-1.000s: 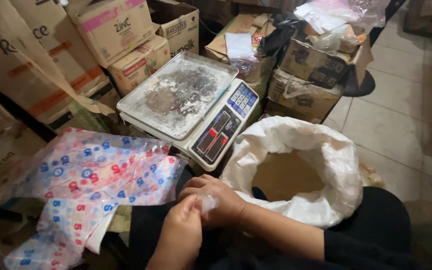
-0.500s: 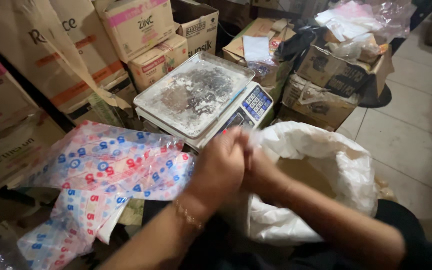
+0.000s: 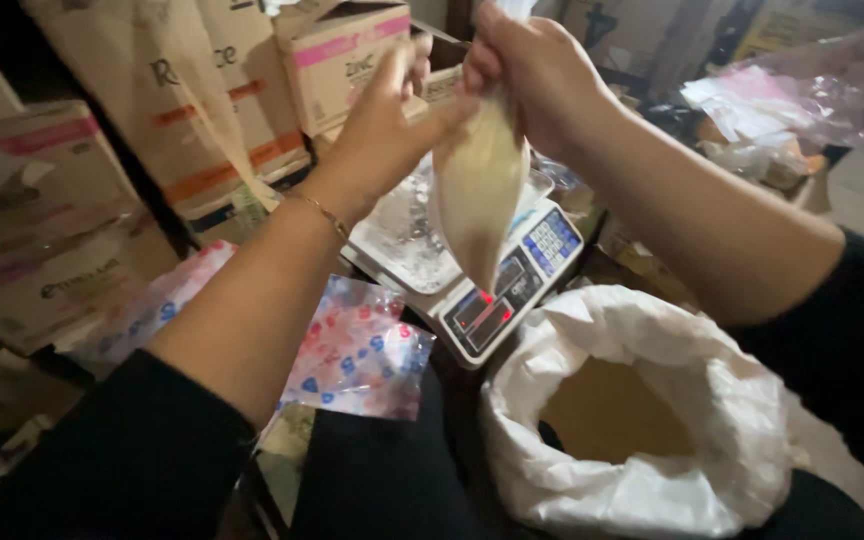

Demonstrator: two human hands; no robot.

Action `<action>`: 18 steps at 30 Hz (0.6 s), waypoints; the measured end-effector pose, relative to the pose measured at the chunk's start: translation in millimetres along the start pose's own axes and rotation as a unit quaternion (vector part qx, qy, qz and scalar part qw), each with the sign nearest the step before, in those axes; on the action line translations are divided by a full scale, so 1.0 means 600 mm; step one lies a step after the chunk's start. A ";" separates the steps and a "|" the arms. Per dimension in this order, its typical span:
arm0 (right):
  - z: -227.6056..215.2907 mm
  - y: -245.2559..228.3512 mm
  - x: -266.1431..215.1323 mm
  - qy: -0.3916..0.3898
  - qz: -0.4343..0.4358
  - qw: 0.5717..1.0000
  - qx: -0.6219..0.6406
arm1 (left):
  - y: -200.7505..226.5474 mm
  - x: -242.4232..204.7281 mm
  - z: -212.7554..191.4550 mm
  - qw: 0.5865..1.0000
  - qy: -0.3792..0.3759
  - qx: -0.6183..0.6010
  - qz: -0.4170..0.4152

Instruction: The person scoops a light-colored powder from a large sack into small plastic bags using a blue scoop, weighs each bag on a digital scale, and ties the bags shut. The process is repeated multiple times in a cluttered storage area.

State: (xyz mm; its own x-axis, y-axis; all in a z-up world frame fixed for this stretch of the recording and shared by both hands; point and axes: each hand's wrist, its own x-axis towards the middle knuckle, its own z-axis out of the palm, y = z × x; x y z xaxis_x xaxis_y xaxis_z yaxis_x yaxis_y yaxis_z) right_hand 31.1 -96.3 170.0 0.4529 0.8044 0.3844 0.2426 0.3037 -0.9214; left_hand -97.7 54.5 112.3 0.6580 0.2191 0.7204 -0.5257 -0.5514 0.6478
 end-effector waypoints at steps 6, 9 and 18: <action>0.009 0.078 0.097 -0.097 0.035 0.986 0.133 | -0.096 -0.008 -0.020 0.985 -0.030 0.124 -0.112; 0.020 0.112 0.124 -0.112 0.052 0.986 0.112 | -0.127 0.000 -0.022 0.979 -0.059 0.138 -0.137; 0.036 0.136 0.156 -0.135 0.057 0.983 0.115 | -0.208 0.041 0.010 0.967 -0.085 0.179 -0.160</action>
State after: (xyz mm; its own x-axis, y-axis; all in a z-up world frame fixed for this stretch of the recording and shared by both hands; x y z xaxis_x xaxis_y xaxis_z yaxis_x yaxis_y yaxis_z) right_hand 75.0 14.8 129.4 0.2134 0.9366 0.2779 -0.0097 0.2865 -0.9580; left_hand -13.1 123.9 47.9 0.8513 0.3055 0.4265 -0.0805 -0.7273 0.6816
